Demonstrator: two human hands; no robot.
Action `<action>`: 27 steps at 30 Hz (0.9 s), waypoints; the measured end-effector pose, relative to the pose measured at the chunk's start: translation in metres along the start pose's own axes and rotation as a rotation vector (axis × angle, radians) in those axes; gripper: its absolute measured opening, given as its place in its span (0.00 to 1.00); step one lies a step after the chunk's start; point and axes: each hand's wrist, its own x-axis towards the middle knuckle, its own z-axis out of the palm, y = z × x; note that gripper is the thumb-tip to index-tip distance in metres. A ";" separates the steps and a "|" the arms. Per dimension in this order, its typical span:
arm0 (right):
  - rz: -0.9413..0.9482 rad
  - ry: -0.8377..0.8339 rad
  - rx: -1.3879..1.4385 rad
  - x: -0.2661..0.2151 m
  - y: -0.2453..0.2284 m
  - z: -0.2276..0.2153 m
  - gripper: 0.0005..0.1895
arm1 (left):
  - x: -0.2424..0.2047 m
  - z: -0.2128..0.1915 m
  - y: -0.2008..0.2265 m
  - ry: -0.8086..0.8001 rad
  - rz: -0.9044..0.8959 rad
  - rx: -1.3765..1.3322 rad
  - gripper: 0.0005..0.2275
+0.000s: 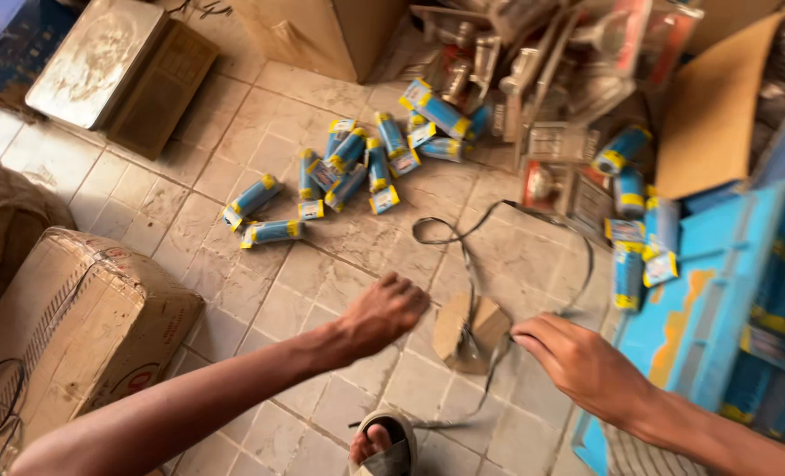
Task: The person picks up packaged paint rollers from the floor and a blue crate, wipes them with a cloth, and then arranges them neatly back into the blue crate.
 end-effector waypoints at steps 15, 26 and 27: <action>0.496 0.422 0.120 0.297 0.072 0.218 0.36 | 0.030 0.169 -0.261 0.257 -0.541 -0.107 0.25; 0.886 0.360 0.256 0.325 0.123 0.264 0.24 | 0.040 0.198 -0.263 0.360 -0.523 -0.128 0.14; 0.954 0.285 0.305 0.314 0.127 0.255 0.23 | 0.037 0.193 -0.258 0.372 -0.493 -0.138 0.14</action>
